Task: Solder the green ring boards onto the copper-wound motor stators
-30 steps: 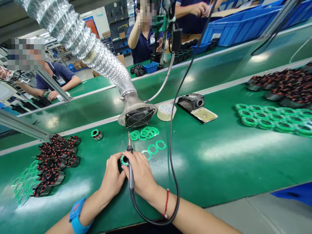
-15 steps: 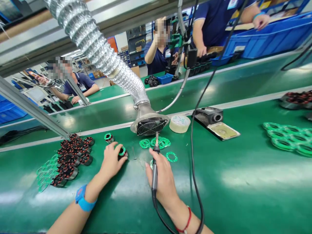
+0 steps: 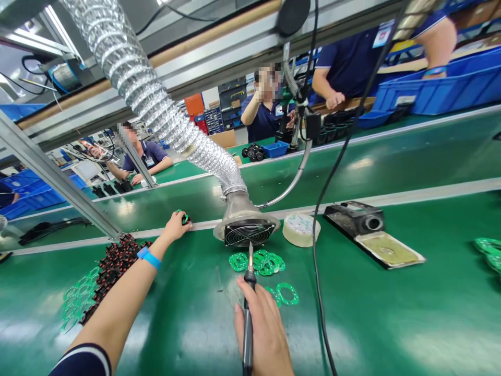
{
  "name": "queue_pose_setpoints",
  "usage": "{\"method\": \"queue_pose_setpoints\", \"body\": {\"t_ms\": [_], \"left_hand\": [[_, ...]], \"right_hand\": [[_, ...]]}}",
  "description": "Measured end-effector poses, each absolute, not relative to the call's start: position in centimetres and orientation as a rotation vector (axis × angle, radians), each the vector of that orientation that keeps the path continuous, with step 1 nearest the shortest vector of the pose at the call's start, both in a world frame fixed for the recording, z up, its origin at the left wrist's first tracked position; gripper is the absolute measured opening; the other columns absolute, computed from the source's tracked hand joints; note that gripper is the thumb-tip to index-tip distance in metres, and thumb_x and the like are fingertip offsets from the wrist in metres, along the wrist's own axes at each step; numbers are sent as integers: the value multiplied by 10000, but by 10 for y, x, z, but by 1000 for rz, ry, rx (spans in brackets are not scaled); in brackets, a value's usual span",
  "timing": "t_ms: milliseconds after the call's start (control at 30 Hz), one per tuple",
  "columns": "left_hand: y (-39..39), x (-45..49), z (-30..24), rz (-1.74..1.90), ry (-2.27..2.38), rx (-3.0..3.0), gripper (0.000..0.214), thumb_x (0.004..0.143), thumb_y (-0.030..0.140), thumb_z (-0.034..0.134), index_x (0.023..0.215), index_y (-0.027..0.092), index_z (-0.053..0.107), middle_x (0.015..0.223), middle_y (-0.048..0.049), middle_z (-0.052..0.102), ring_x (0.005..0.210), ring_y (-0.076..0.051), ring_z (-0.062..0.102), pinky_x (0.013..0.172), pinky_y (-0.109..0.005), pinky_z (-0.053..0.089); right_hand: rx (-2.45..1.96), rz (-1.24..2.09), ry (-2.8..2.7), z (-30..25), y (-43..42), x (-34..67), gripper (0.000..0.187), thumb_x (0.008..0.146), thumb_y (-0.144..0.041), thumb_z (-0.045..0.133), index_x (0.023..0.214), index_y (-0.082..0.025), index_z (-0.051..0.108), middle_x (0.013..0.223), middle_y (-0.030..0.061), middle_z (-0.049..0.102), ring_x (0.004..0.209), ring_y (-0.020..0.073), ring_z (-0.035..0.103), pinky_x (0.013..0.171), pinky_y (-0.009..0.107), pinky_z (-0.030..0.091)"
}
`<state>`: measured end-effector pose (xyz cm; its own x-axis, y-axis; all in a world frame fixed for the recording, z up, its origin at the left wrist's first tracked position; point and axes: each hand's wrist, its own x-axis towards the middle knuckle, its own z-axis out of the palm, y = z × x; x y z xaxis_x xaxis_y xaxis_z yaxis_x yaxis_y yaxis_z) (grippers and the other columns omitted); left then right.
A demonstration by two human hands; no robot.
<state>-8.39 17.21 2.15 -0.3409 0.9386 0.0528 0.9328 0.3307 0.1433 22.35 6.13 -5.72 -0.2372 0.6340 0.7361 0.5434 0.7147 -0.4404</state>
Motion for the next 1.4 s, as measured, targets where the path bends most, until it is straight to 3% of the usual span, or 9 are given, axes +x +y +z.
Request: {"method": "queue_pose_setpoints", "body": {"t_ms": [267, 400, 500, 600, 867, 1067, 1200, 1333, 1400], "left_hand": [[214, -92, 24, 148, 2654, 1654, 401, 894, 355, 554, 1246, 169, 507, 1257, -103, 541, 1063, -224, 580, 874, -436, 516], [162, -127, 37, -36, 2694, 1605, 458, 891, 400, 536, 1272, 149, 487, 1286, -133, 534, 1119, -250, 559, 932, -455, 470], [106, -151, 47, -239, 2714, 1528, 416, 850, 396, 560, 1140, 99, 588, 1184, -207, 598, 1121, -325, 564, 947, -440, 435], [66, -154, 48, -358, 2728, 1511, 390, 846, 411, 535, 1102, 125, 605, 1157, -196, 617, 1124, -339, 559, 940, -434, 425], [46, -66, 35, -346, 2619, 1797, 395, 858, 471, 475, 989, 115, 585, 1077, -187, 629, 1096, -340, 545, 918, -435, 401], [19, -10, 38, -109, 2125, 1983, 427, 918, 518, 325, 850, 173, 567, 849, -90, 664, 824, -247, 626, 766, -362, 440], [10, -16, 29, 180, 1578, 1787, 332, 891, 427, 403, 1090, 193, 530, 965, -56, 654, 823, -176, 608, 722, -293, 486], [11, -19, 9, 283, 1428, 1857, 533, 767, 236, 548, 1285, 193, 428, 1131, -83, 600, 996, -185, 578, 885, -322, 491], [13, -13, 0, 328, 1448, 1968, 614, 735, 226, 600, 1319, 197, 412, 1218, -102, 553, 1107, -220, 535, 981, -379, 447]], "right_hand": [[-948, 36, -1863, -55, 69, 230, 350, 899, -242, 465, 1243, -181, 489, 1025, 115, 645, 944, 270, 609, 785, 424, 510], [-890, 74, -1896, -54, 63, 230, 363, 894, -227, 473, 1255, -186, 483, 1036, 110, 652, 934, 272, 602, 818, 442, 488], [-851, 138, -1900, -51, 59, 228, 387, 894, -213, 468, 1281, -198, 461, 1043, 106, 656, 926, 268, 601, 819, 445, 485], [-818, 196, -1917, -46, 56, 227, 415, 882, -192, 487, 1295, -215, 446, 1047, 100, 656, 914, 260, 603, 796, 431, 496], [-908, 274, -1799, -28, 53, 232, 286, 885, -211, 483, 1165, -226, 536, 984, 88, 682, 877, 241, 632, 796, 423, 508], [-1047, 397, -1769, -15, 48, 258, 251, 918, -257, 484, 1164, -232, 525, 925, 53, 737, 891, 205, 665, 810, 357, 513], [-1201, 599, -1850, -20, 51, 277, 227, 931, -262, 432, 1142, -223, 508, 798, 23, 731, 747, 178, 694, 696, 311, 532], [-1248, 599, -2087, -33, 56, 276, 314, 844, -198, 535, 1155, -215, 495, 902, 41, 694, 816, 202, 673, 717, 351, 539], [-1275, 483, -2187, -37, 58, 267, 397, 799, -164, 580, 1184, -198, 492, 967, 72, 675, 884, 234, 643, 772, 404, 531]]}}
